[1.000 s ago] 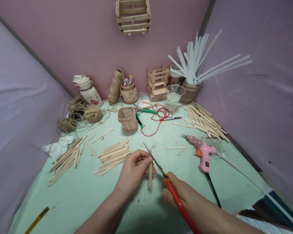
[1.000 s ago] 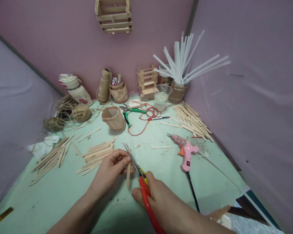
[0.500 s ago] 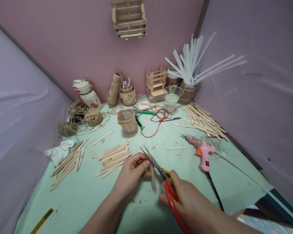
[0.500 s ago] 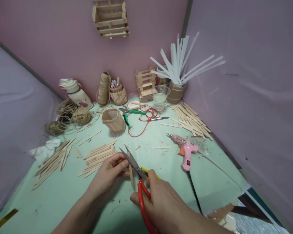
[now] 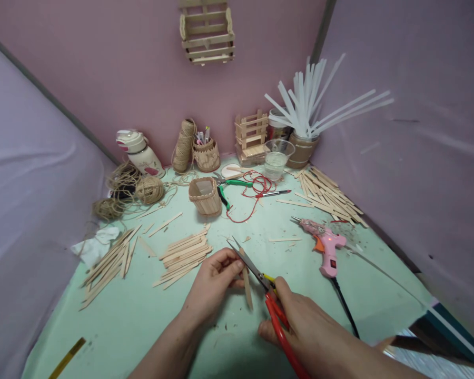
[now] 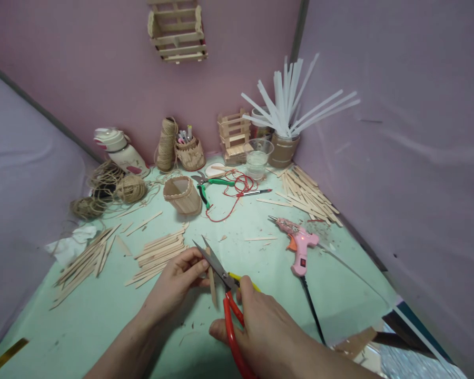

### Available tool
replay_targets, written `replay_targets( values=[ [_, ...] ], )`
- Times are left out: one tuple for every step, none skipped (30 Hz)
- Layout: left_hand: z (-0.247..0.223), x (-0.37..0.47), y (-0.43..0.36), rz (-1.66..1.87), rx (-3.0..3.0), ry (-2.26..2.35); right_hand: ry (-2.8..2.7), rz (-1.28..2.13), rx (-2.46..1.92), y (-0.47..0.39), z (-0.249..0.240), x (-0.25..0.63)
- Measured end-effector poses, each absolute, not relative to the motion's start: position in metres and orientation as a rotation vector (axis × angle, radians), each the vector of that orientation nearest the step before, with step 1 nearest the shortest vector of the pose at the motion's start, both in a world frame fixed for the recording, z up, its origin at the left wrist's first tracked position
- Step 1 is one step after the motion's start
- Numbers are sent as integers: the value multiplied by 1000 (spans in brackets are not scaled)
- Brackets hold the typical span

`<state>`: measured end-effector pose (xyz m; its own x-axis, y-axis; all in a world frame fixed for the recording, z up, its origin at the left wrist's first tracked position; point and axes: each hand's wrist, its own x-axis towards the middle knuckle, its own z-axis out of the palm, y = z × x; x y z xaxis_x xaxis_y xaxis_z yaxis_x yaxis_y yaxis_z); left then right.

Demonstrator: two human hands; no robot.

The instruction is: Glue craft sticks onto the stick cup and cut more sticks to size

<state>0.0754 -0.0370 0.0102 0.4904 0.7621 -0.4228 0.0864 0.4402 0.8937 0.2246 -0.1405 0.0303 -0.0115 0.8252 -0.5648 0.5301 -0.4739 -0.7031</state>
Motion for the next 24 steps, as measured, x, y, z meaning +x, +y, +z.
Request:
replay_targets(
  values=[
    [10, 75, -37, 520, 1048, 987, -1419, 1482, -1983, -140, 31, 225],
    [9, 75, -38, 524, 1047, 986, -1420, 1486, -1984, -140, 31, 225],
    [9, 75, -38, 529, 1046, 984, -1419, 1492, -1987, -140, 32, 225],
    [8, 74, -39, 532, 1044, 982, -1416, 1499, -1988, -139, 32, 225],
    [8, 74, -39, 534, 1044, 980, -1410, 1507, -1986, -139, 33, 225],
    [7, 74, -39, 536, 1045, 977, -1404, 1515, -1982, -138, 33, 225],
    [7, 74, -39, 536, 1046, 976, -1396, 1522, -1977, -138, 34, 226],
    [7, 74, -39, 537, 1047, 976, -1391, 1530, -1974, -138, 35, 226],
    [7, 75, -39, 537, 1047, 976, -1389, 1535, -1975, -138, 35, 226],
    [8, 75, -39, 537, 1046, 976, -1388, 1537, -1982, -138, 36, 226],
    [8, 76, -38, 537, 1045, 975, -1388, 1541, -1991, -139, 36, 226],
    [8, 76, -38, 535, 1043, 974, -1388, 1545, -2001, -139, 36, 226],
    [9, 76, -38, 533, 1043, 975, -1390, 1545, -2006, -140, 35, 225],
    [9, 77, -38, 533, 1042, 978, -1393, 1545, -2008, -140, 35, 225],
    [9, 77, -38, 532, 1041, 984, -1394, 1545, -2005, -141, 34, 225],
    [9, 77, -39, 533, 1039, 990, -1397, 1546, -1998, -141, 34, 225],
    [9, 77, -39, 532, 1037, 994, -1399, 1546, -1990, -141, 33, 225],
    [9, 77, -39, 532, 1034, 995, -1399, 1547, -1984, -141, 33, 225],
    [9, 78, -39, 530, 1032, 993, -1399, 1551, -1982, -141, 33, 225],
    [8, 78, -39, 527, 1030, 990, -1398, 1556, -1981, -141, 33, 226],
    [8, 78, -39, 523, 1028, 988, -1397, 1560, -1980, -141, 34, 226],
    [7, 78, -39, 520, 1027, 987, -1395, 1566, -1982, -141, 34, 226],
    [7, 78, -38, 515, 1029, 988, -1393, 1573, -1986, -140, 34, 226],
    [7, 78, -38, 509, 1032, 989, -1391, 1581, -1983, -140, 33, 226]
  ],
)
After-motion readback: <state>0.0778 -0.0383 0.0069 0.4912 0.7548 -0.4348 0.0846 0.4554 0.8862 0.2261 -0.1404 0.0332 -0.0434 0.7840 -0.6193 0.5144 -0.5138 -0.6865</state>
